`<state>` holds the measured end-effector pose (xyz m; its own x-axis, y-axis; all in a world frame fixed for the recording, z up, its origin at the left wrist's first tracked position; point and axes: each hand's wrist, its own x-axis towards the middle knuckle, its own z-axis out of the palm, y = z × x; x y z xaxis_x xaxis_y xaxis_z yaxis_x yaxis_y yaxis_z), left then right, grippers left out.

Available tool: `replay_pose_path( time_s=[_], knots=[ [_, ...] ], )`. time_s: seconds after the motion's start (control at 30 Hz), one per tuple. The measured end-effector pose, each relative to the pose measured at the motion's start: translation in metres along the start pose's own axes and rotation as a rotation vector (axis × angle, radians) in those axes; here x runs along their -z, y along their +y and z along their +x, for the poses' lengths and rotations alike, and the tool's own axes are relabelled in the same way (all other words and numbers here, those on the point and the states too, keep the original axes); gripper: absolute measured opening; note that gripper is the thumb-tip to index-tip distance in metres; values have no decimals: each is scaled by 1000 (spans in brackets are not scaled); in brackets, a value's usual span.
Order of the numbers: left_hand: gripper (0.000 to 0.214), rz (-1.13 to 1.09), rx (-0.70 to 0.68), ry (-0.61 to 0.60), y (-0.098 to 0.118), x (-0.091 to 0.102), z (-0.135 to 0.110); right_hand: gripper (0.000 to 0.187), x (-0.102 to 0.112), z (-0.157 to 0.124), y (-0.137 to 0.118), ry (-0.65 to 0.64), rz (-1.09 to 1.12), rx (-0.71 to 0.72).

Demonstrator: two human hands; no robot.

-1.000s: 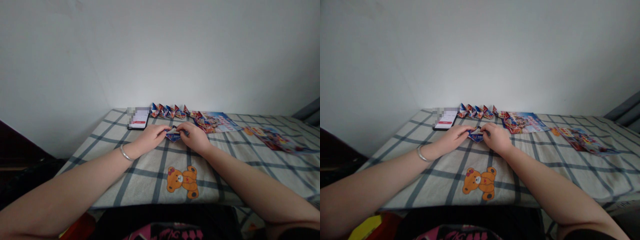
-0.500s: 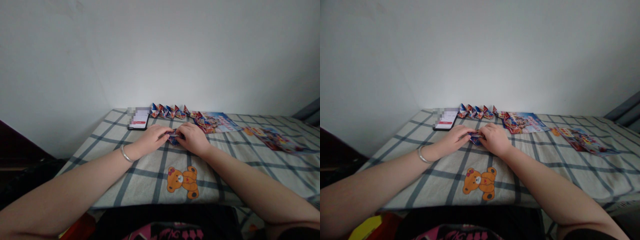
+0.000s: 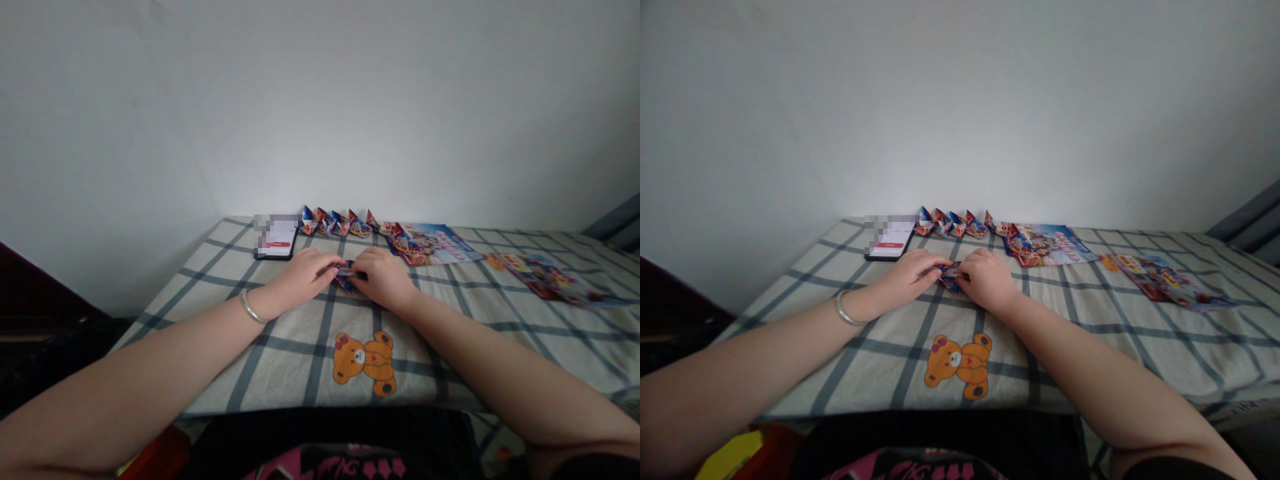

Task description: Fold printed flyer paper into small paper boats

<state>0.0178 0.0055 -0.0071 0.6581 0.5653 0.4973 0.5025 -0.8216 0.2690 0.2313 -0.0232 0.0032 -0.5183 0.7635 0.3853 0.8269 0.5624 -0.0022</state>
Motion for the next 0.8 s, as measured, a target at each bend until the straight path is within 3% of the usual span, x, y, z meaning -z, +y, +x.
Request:
replay_pose_path(
  time_s=[0.3, 0.8],
  knots=[
    [23, 0, 8, -4, -3, -4, 0, 11, 1, 4, -10, -77, -102, -47],
    [20, -30, -28, 26, -2, -3, 1, 11, -2, 2, -2, -42, -46, -10]
  ],
)
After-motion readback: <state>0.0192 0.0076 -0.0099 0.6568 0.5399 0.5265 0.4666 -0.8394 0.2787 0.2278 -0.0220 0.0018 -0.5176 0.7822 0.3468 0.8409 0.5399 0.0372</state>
